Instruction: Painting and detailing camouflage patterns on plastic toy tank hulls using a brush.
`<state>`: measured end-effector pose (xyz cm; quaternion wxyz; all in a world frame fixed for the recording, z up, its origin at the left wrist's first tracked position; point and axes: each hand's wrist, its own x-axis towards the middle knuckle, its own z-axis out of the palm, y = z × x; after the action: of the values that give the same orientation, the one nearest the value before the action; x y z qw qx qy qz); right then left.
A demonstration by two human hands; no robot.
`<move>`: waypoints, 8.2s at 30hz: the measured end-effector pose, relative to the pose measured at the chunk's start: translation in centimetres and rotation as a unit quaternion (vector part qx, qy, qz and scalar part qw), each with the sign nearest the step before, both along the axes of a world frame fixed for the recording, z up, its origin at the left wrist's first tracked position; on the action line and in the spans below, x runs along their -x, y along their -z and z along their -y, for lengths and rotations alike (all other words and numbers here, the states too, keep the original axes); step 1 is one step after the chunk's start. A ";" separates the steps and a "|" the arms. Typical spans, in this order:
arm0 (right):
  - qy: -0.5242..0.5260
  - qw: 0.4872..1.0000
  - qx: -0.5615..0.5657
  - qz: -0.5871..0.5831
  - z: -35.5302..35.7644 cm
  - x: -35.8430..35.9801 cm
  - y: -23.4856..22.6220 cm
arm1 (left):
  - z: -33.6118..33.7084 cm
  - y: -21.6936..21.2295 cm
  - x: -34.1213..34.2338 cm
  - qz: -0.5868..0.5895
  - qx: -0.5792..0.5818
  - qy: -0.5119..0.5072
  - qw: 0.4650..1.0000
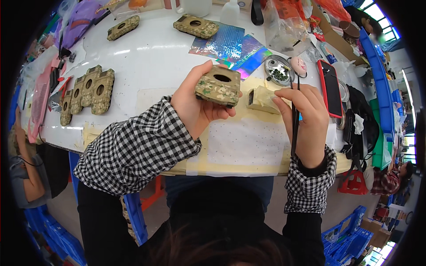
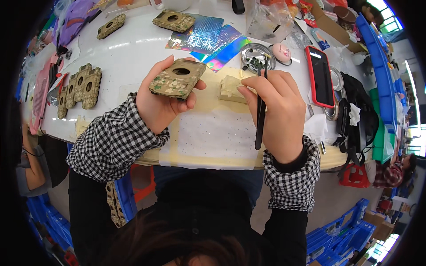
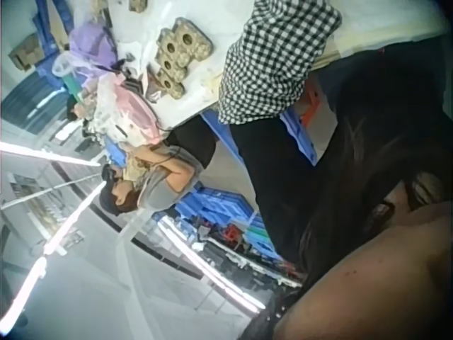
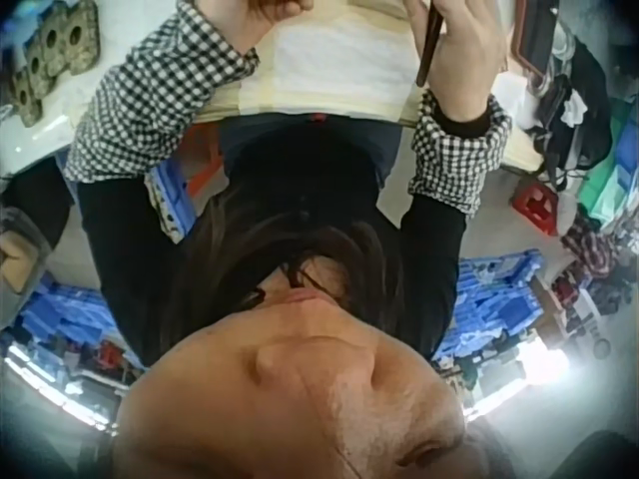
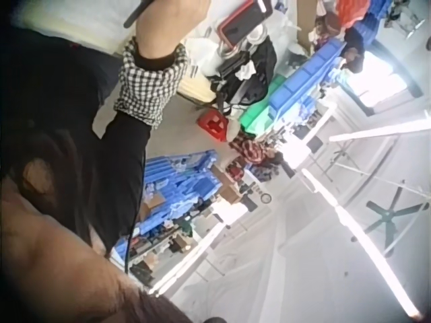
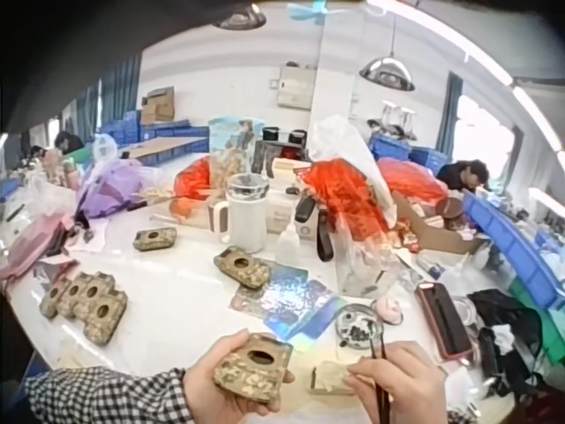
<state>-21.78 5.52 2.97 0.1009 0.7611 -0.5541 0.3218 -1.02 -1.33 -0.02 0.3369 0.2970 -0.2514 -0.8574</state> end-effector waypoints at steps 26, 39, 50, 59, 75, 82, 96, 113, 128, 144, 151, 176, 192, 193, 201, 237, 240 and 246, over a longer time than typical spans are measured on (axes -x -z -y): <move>-0.177 0.917 -0.046 0.353 0.3 -3.7 0.1 | -1.5 -1.2 0.5 0.001 -0.008 0.024 1.000; -0.179 0.908 -0.052 0.375 0.1 -4.1 0.1 | -1.6 -1.1 0.5 -0.003 -0.009 0.033 0.999; -0.171 0.920 -0.070 0.345 0.0 -4.0 -0.2 | -1.5 -0.7 0.5 -0.005 0.005 0.034 0.999; -0.172 0.894 -0.081 0.406 -0.1 -4.1 -0.1 | -1.6 -1.0 0.6 0.005 -0.002 0.031 1.000; -0.139 0.870 -0.080 0.466 -0.4 -3.7 -0.4 | -1.4 -0.8 0.6 0.004 -0.016 0.029 0.999; 0.039 0.983 0.049 0.170 -0.5 -0.7 -0.5 | -1.1 -1.0 0.5 0.004 -0.051 0.027 0.998; 0.042 0.997 0.005 0.058 0.0 -0.7 0.9 | -0.8 -0.4 0.4 0.006 -0.080 0.009 0.997; -0.005 0.979 0.105 0.176 -1.0 -1.2 -0.2 | -1.0 -0.9 0.5 0.022 -0.074 0.012 0.997; 0.058 0.990 0.106 0.068 -0.6 -1.2 -0.4 | -1.0 -0.8 0.4 0.027 -0.073 0.015 0.997; -0.169 0.883 -0.087 0.429 -0.7 -4.5 0.0 | -1.4 -0.5 0.5 0.036 -0.037 0.036 0.998; -0.158 0.889 -0.098 0.419 -0.6 -4.5 0.0 | -1.4 -0.5 0.5 0.040 -0.029 0.040 0.998; -0.126 0.883 -0.110 0.439 -0.8 -4.2 -0.2 | -1.5 -0.8 0.5 0.045 -0.036 0.035 0.998; 0.041 0.992 0.075 0.095 0.3 -0.7 1.0 | -1.5 -1.1 0.5 0.051 -0.026 0.029 0.998; 0.044 0.994 0.047 0.093 0.2 -0.7 1.1 | -1.4 -1.1 0.5 0.053 -0.025 0.035 0.998; 0.016 0.983 -0.031 0.179 -3.2 0.9 0.1 | -1.2 -0.8 0.3 0.043 -0.030 0.034 0.998; 0.029 0.904 -0.133 0.406 -6.5 0.5 5.8 | -1.0 0.0 0.3 0.012 -0.051 0.038 0.998; 0.029 0.903 -0.128 0.409 -6.4 0.4 5.9 | -1.0 0.1 0.2 0.011 -0.050 0.038 0.998; 0.030 0.907 -0.129 0.401 -6.4 0.4 5.9 | -1.0 0.1 0.2 0.009 -0.052 0.035 0.998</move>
<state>-22.21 11.95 -2.91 -0.2191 0.5572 -0.6075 0.5220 -1.25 -0.29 -0.13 0.2884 0.3132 -0.2194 -0.8778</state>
